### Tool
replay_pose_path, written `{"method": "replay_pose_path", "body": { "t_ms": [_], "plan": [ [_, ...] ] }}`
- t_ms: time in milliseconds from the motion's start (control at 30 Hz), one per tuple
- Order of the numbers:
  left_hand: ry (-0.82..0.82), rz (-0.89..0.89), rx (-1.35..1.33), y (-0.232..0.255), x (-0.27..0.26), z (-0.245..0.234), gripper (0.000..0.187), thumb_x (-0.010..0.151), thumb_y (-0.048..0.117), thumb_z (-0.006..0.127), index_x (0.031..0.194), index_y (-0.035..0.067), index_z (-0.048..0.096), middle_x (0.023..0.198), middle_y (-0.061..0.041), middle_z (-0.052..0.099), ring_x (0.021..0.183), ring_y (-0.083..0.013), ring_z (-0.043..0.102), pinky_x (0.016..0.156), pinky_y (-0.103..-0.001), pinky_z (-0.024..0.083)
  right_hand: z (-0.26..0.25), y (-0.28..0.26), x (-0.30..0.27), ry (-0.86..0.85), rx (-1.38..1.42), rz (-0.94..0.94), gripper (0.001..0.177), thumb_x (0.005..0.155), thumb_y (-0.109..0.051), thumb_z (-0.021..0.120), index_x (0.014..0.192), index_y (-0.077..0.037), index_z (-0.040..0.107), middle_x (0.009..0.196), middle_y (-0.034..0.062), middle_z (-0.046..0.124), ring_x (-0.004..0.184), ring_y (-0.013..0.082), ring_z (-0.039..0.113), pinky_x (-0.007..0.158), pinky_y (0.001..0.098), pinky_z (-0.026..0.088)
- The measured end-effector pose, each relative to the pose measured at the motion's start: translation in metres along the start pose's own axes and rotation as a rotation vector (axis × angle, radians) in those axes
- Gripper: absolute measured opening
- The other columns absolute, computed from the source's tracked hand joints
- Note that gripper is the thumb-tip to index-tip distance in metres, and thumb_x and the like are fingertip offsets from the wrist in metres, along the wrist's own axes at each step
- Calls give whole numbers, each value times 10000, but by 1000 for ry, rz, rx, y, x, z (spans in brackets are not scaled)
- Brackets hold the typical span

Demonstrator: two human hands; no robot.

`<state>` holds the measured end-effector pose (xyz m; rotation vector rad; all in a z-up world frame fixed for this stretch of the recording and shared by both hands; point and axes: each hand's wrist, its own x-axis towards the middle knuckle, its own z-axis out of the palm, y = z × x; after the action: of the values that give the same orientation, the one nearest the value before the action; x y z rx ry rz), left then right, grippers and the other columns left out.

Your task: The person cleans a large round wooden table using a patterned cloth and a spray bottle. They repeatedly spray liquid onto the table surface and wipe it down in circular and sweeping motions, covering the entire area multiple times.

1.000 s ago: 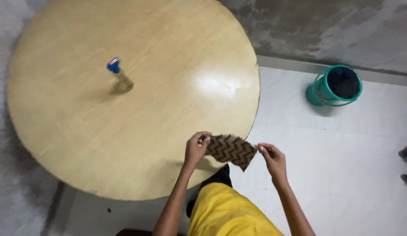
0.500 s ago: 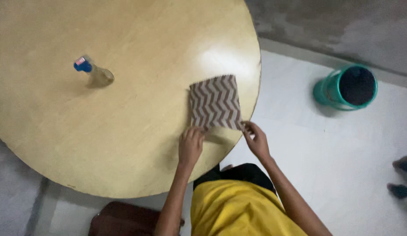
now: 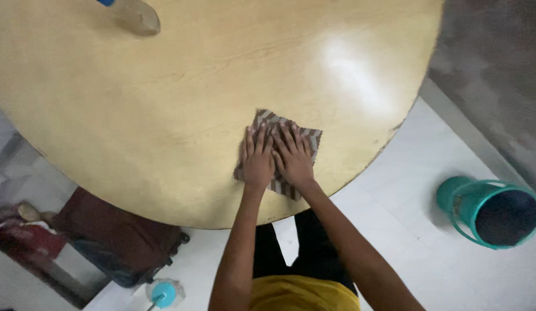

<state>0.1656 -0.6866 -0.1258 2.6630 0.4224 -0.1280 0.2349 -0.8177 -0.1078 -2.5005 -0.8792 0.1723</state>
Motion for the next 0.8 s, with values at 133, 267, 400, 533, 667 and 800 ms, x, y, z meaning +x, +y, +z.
{"method": "replay_pose_path", "body": {
  "t_ms": [133, 267, 400, 533, 667, 800],
  "plan": [
    [35, -136, 138, 21, -25, 52, 577, 1054, 356, 429, 1596, 159, 447, 1754, -62, 161, 1616, -377, 92, 1301, -534, 73, 33, 42, -35, -116, -202, -137, 534, 1084, -349, 452, 1600, -211, 453, 1684, 49, 365, 1562, 295, 302, 1269, 490, 165],
    [-174, -260, -11, 97, -41, 72, 623, 1030, 475, 378, 1605, 239, 327, 1723, -85, 63, 1570, -418, 15, 1243, -586, 9, 0, 87, -85, -151, -264, -110, 516, 1061, -357, 454, 1566, -255, 470, 1677, 21, 351, 1563, 291, 252, 1262, 509, 123],
    [-334, -94, -47, 158, 7, 97, 642, 1058, 534, 306, 1649, 312, 185, 1741, 8, 1, 1583, -341, -46, 1234, -583, -48, -36, 155, -80, -181, -359, 83, 572, 1041, -358, 417, 1568, -139, 467, 1695, 98, 291, 1575, 391, 166, 1248, 579, 57],
    [-7, 70, 123, 140, 106, 98, 606, 1092, 508, 338, 1672, 391, 207, 1760, 89, 50, 1628, -245, 10, 1292, -532, -16, -25, 175, 6, 49, -311, 196, 564, 1122, -347, 362, 1629, -114, 444, 1735, 118, 277, 1611, 425, 121, 1280, 579, 43],
    [-20, -35, 107, 40, 150, 34, 616, 1045, 493, 406, 1634, 403, 250, 1741, 93, 76, 1612, -301, 38, 1284, -585, 10, 2, 91, 104, 11, -344, 92, 580, 1113, -390, 349, 1638, -159, 438, 1733, 111, 250, 1582, 442, 113, 1244, 610, 17],
    [144, -326, 78, -73, 78, -17, 614, 1023, 402, 448, 1627, 355, 348, 1733, 5, 179, 1597, -370, 64, 1254, -636, 11, 51, -29, 128, -214, -297, -140, 574, 1083, -434, 358, 1626, -251, 397, 1727, 55, 225, 1581, 416, 129, 1246, 614, 55]
  ]
}}
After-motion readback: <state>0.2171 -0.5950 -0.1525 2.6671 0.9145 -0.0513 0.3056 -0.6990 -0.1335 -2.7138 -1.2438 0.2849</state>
